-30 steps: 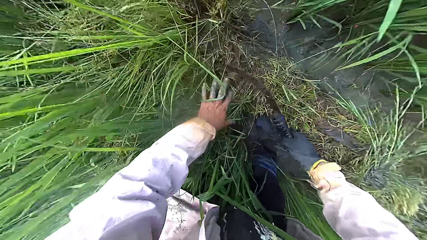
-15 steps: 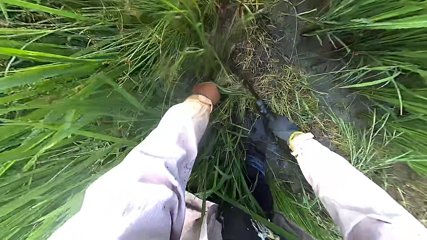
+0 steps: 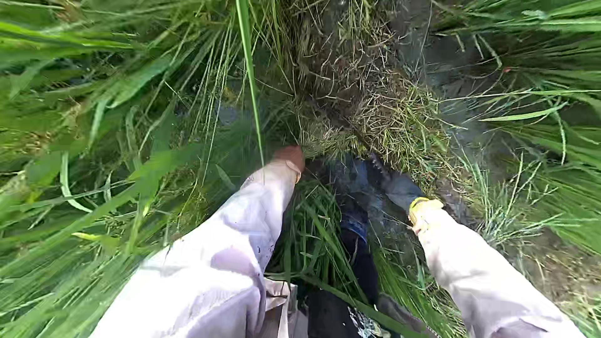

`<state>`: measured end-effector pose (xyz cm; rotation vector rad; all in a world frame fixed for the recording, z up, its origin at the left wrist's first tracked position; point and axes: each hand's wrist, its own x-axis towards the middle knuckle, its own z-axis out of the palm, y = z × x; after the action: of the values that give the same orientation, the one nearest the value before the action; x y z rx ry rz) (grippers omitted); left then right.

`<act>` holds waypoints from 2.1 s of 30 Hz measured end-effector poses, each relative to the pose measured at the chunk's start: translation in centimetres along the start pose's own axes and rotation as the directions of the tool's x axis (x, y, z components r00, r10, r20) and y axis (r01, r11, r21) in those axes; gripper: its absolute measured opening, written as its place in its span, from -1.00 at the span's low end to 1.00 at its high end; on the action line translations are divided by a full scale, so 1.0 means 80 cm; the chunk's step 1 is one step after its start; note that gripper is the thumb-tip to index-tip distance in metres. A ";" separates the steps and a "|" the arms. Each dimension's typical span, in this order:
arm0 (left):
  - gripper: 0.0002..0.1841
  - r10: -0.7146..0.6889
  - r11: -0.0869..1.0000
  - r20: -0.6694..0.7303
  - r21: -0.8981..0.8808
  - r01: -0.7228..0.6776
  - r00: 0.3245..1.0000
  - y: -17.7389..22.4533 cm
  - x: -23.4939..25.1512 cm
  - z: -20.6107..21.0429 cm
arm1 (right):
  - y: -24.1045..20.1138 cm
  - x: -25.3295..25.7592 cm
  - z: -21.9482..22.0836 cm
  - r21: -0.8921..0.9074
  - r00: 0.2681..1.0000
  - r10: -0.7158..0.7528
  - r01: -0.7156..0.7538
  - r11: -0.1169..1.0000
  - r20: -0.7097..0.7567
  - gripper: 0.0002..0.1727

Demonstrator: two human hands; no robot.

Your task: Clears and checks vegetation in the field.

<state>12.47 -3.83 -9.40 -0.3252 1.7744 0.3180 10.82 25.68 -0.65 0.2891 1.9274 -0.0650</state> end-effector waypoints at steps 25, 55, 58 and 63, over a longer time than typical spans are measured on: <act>-0.76 -0.046 0.901 0.105 0.433 -0.004 0.993 -0.106 0.002 0.015 | 0.076 0.001 0.026 0.049 0.995 0.091 -0.093 0.994 0.047 -0.40; -0.48 -0.311 0.807 0.068 0.546 0.226 0.948 -0.039 -0.177 -0.061 | 0.045 -0.119 0.078 0.858 0.949 0.254 0.285 -0.427 -0.189 -0.84; -0.52 -0.218 0.820 -0.176 0.500 0.278 0.960 -0.097 -0.101 -0.027 | 0.019 -0.024 0.180 0.987 0.983 0.149 0.090 0.134 -0.110 -0.59; -0.39 -0.352 0.727 -0.077 0.605 0.324 0.933 -0.084 -0.097 -0.053 | 0.037 -0.028 0.191 0.857 0.996 0.033 -0.092 0.507 0.087 -0.42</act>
<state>12.95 -11.29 -1.14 -0.1635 1.6321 -0.5145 26.17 25.35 -3.96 1.0210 1.6680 -1.0196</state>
